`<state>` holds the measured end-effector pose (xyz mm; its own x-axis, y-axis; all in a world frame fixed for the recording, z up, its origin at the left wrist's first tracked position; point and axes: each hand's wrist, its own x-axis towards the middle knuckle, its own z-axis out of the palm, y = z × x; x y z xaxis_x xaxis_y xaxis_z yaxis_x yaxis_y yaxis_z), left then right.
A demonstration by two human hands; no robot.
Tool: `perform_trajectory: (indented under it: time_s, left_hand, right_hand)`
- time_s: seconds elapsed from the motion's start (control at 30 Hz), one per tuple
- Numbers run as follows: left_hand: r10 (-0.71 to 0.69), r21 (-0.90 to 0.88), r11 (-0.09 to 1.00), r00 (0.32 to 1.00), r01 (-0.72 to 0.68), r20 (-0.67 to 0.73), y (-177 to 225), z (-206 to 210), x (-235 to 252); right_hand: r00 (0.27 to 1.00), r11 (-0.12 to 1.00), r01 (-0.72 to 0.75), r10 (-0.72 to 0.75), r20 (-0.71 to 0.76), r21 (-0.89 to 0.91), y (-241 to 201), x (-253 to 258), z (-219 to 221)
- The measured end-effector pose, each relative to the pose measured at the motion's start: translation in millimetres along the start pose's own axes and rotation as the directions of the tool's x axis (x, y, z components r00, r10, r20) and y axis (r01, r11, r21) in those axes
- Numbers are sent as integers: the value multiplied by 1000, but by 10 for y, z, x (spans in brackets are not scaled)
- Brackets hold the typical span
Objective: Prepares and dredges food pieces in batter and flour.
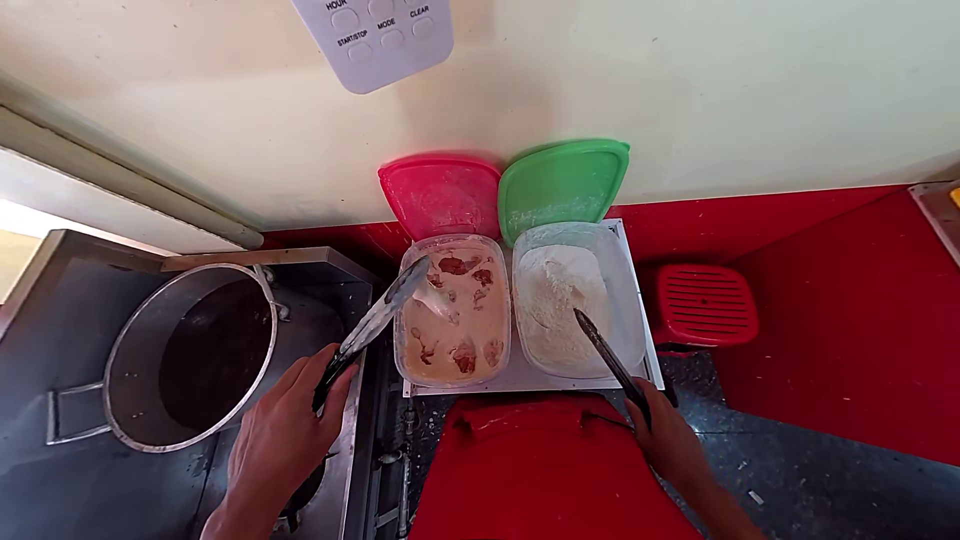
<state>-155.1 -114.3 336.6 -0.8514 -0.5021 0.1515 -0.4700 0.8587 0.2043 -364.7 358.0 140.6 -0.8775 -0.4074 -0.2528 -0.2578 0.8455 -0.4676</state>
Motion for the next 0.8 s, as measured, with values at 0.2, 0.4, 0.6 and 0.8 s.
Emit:
perform_trajectory:
  time_s: [0.2, 0.4, 0.6, 0.8]
  left_hand:
    - [-16, 10, 1000, 1000, 16, 13, 7, 16, -16]
    - [-26, 11, 1000, 999, 26, 22, 31, 32, -36]
    - [-45, 19, 999, 999, 44, 30, 32, 37, -55]
    - [-41, 9, 999, 999, 41, 30, 62, 69, -54]
  right_hand:
    - [1000, 1000, 3, -4, 23, 17, -7, 55, -2]
    - [999, 1000, 16, -17, 32, 27, 7, 75, -18]
    - [999, 1000, 18, -18, 46, 9, 10, 100, -35]
    - [998, 998, 61, -60, -22, 14, -47, 98, -118]
